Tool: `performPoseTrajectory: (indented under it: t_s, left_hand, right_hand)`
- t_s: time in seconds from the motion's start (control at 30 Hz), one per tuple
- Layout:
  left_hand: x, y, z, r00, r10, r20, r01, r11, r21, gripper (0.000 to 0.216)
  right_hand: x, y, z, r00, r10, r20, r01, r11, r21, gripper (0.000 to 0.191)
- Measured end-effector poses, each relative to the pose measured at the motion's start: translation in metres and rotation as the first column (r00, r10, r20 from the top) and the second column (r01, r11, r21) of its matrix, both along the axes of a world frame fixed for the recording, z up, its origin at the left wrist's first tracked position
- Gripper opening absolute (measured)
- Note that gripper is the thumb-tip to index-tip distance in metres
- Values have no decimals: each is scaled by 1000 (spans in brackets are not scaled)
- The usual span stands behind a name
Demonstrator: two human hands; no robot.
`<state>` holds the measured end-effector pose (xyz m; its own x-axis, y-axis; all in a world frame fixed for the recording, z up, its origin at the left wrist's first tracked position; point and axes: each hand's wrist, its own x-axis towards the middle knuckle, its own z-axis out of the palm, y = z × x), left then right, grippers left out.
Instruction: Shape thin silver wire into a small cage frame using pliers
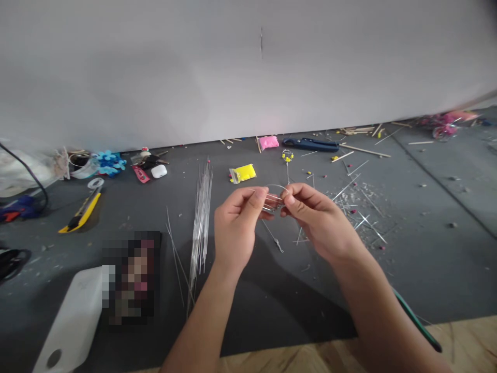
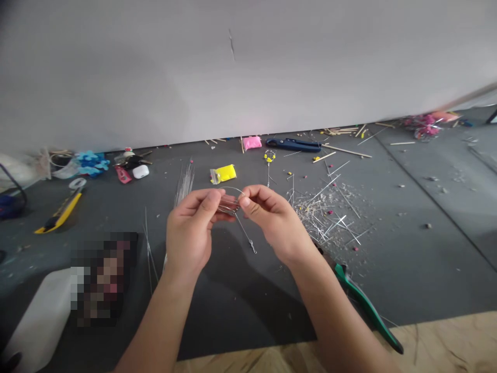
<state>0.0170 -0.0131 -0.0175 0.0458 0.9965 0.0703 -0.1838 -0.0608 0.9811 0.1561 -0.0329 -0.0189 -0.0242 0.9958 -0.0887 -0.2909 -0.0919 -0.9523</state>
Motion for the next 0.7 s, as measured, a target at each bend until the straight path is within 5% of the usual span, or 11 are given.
performPoseTrajectory:
  t_s: [0.13, 0.4, 0.5, 0.7]
  left_hand:
    - [2, -7, 1, 952, 179, -249, -106, 954, 280, 11]
    - [2, -10, -6, 778, 411, -475, 28, 733, 679, 18]
    - [1, -8, -10, 744, 464, -481, 76, 657, 750, 19]
    - [2, -5, -14, 718, 500, -485, 92, 622, 777, 16]
  right_hand:
    - [-1, 1, 0, 994, -65, 85, 67, 998, -19, 9]
    - [-1, 6, -5, 997, -6, 83, 17, 990, -139, 14]
    - [1, 6, -5, 999, 46, 17, -43, 987, -154, 17]
    - [3, 8, -6, 998, 52, -34, -58, 975, -215, 8]
